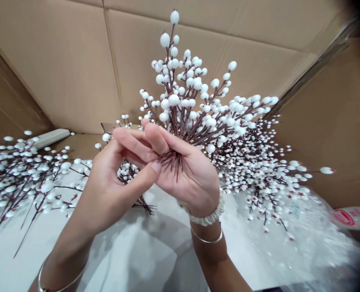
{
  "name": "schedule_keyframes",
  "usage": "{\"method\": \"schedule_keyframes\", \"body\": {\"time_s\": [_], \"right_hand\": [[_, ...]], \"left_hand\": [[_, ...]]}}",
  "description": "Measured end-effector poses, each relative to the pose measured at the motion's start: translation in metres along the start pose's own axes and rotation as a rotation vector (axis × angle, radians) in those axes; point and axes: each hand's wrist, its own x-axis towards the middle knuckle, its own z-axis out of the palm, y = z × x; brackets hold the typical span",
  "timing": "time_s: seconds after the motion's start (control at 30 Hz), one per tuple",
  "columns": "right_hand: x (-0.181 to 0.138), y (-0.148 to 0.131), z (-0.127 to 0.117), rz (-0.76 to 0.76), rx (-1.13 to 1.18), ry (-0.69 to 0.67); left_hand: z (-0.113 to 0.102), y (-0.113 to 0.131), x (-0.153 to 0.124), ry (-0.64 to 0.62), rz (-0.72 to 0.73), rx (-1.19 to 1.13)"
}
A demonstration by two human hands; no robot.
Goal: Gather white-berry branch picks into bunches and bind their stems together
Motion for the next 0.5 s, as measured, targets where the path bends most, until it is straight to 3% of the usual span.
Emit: {"method": "schedule_keyframes", "body": {"time_s": [0.5], "right_hand": [[0.0001,-0.0003,-0.0016,0.014,-0.014,-0.022]], "left_hand": [[-0.0053,0.0069,0.0009,-0.057,-0.031,-0.086]]}}
